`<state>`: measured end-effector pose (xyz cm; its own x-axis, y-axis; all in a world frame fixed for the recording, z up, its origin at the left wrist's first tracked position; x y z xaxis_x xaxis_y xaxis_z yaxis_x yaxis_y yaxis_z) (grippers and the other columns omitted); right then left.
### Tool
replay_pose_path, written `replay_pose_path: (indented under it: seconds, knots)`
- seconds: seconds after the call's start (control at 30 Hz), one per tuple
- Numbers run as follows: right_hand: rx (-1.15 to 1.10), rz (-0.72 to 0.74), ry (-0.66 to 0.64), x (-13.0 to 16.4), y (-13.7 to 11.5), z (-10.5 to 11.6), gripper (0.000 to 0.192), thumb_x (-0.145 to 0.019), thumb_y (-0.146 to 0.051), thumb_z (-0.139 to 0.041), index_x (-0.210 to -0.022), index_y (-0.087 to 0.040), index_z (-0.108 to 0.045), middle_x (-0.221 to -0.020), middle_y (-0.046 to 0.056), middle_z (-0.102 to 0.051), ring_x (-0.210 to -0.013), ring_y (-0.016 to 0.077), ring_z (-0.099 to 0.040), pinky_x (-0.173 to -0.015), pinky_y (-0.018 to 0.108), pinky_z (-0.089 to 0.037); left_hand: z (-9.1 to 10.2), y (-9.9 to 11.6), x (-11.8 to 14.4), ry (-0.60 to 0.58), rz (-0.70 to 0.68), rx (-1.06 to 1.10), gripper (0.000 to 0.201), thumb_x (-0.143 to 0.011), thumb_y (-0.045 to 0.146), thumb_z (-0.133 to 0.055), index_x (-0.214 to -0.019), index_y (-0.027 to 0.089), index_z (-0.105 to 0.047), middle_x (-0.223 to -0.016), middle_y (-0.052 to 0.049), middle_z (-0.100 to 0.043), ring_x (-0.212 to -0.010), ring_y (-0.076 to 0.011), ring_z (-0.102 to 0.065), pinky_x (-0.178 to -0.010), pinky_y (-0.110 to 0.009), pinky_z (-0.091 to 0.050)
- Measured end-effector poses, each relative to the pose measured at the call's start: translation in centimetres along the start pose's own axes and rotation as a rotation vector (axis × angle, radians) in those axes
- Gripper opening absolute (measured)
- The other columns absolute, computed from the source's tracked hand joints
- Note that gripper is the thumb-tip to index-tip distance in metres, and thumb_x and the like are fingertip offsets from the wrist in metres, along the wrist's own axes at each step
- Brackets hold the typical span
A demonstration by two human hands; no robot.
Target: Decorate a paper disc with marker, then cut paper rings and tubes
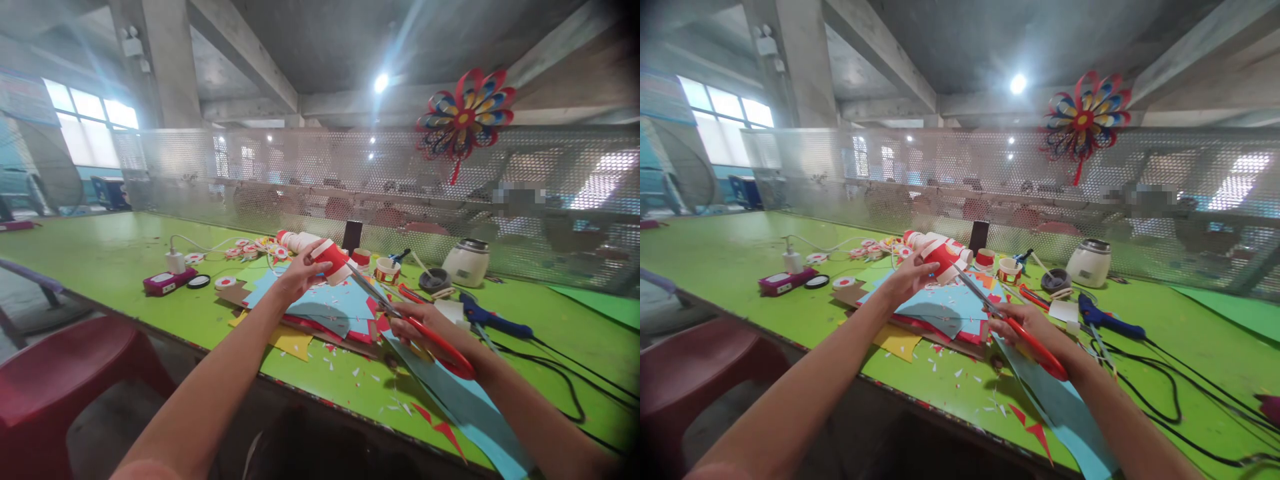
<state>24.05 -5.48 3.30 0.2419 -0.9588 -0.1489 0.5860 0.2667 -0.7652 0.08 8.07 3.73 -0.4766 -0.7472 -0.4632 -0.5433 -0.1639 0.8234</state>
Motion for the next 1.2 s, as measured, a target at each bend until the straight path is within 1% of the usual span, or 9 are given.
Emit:
replay_pose_path:
  seconds: [0.17,0.23,0.33,0.5,0.73,0.83,0.93,1.07,1.2]
  knots:
    - [0.044,-0.025,0.011,-0.1,-0.3,0.1,0.057,-0.075,-0.065,-0.055,-0.099,-0.014,-0.068,-0.072,0.002,-0.054,-0.059,0.0129,-0.048,-0.054,0.027,-0.039,-0.1,-0.3,-0.2,0.043,0.002,-0.007,0.061,-0.066,0.019,-0.078,-0.123,0.023,-0.055,-0.121,-0.011,-0.059,-0.098,-0.0234,-0.061,-0.076,-0.036,-0.055]
    - [0.025,-0.027,0.012,-0.1,0.0,0.1,0.056,-0.075,-0.065,-0.056,-0.098,-0.015,-0.068,-0.07,0.001,-0.053,-0.058,0.0125,-0.047,-0.053,0.026,-0.039,-0.1,-0.3,-0.2,0.052,0.003,0.0,0.064,-0.065,0.018,-0.078,-0.124,0.024,-0.054,-0.118,-0.01,-0.06,-0.096,-0.0231,-0.062,-0.075,-0.036,-0.055]
    - [-0.04,-0.035,0.004,-0.3,0.6,0.0,0.059,-0.075,-0.065,-0.057,-0.106,-0.016,-0.067,-0.066,-0.001,-0.05,-0.055,0.0113,-0.047,-0.051,0.026,-0.04,-0.1,-0.3,-0.2,0.058,0.006,0.009,0.069,-0.065,0.016,-0.078,-0.128,0.026,-0.051,-0.116,-0.009,-0.062,-0.093,-0.0227,-0.063,-0.075,-0.035,-0.055]
    - [-0.079,-0.056,0.005,-0.3,0.8,-0.3,0.062,-0.075,-0.066,-0.057,-0.109,-0.015,-0.066,-0.064,-0.002,-0.048,-0.051,0.0096,-0.045,-0.048,0.025,-0.039,-0.2,-0.3,-0.1,0.026,-0.002,0.008,0.07,-0.066,0.017,-0.077,-0.129,0.026,-0.05,-0.112,-0.009,-0.063,-0.092,-0.0217,-0.063,-0.074,-0.033,-0.055]
    - [-0.027,0.068,-0.041,-0.1,0.2,0.0,0.054,-0.084,-0.06,-0.051,-0.107,-0.014,-0.066,-0.07,0.001,-0.052,-0.06,0.0122,-0.051,-0.056,0.027,-0.043,-0.4,-0.3,-0.1,0.012,-0.004,0.02,0.069,-0.069,0.016,-0.076,-0.131,0.026,-0.047,-0.108,-0.009,-0.063,-0.088,-0.0209,-0.063,-0.07,-0.033,-0.056]
    - [-0.05,0.059,-0.032,-0.2,0.4,0.1,0.058,-0.083,-0.063,-0.05,-0.111,-0.014,-0.065,-0.07,0.0,-0.051,-0.057,0.0113,-0.05,-0.054,0.026,-0.043,-0.4,-0.2,-0.1,0.016,-0.003,0.015,0.07,-0.068,0.017,-0.076,-0.131,0.024,-0.047,-0.11,-0.01,-0.063,-0.089,-0.0216,-0.063,-0.069,-0.032,-0.056]
    - [-0.048,0.055,-0.036,-0.2,0.5,0.0,0.058,-0.082,-0.064,-0.05,-0.108,-0.014,-0.065,-0.07,0.0,-0.051,-0.057,0.0114,-0.049,-0.054,0.027,-0.044,-0.4,-0.3,-0.1,0.016,-0.008,0.005,0.068,-0.068,0.017,-0.076,-0.13,0.024,-0.048,-0.109,-0.01,-0.063,-0.089,-0.0217,-0.063,-0.069,-0.032,-0.055]
    - [0.023,0.057,-0.008,-0.1,0.0,0.0,0.054,-0.082,-0.062,-0.051,-0.104,-0.015,-0.067,-0.07,0.0,-0.051,-0.059,0.0121,-0.048,-0.055,0.027,-0.041,-0.2,-0.5,-0.2,0.026,-0.007,0.01,0.066,-0.068,0.017,-0.077,-0.128,0.024,-0.051,-0.109,-0.009,-0.063,-0.088,-0.0204,-0.063,-0.07,-0.032,-0.055]
    - [0.06,0.039,-0.008,0.1,-0.6,0.0,0.055,-0.082,-0.061,-0.052,-0.108,-0.015,-0.067,-0.069,0.0,-0.051,-0.061,0.013,-0.047,-0.056,0.028,-0.039,-0.2,-0.5,-0.2,0.028,-0.001,0.028,0.07,-0.066,0.016,-0.078,-0.129,0.024,-0.05,-0.109,-0.009,-0.063,-0.087,-0.0205,-0.064,-0.071,-0.033,-0.056]
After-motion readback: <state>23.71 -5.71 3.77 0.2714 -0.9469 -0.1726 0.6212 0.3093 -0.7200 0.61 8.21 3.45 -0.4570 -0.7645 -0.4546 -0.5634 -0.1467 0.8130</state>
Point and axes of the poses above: each hand's wrist, its own x-axis away from the middle knuckle, its own z-axis out of the back of the hand, y = z × x, the point moved 1 cm from there along -x, towards the middle knuckle
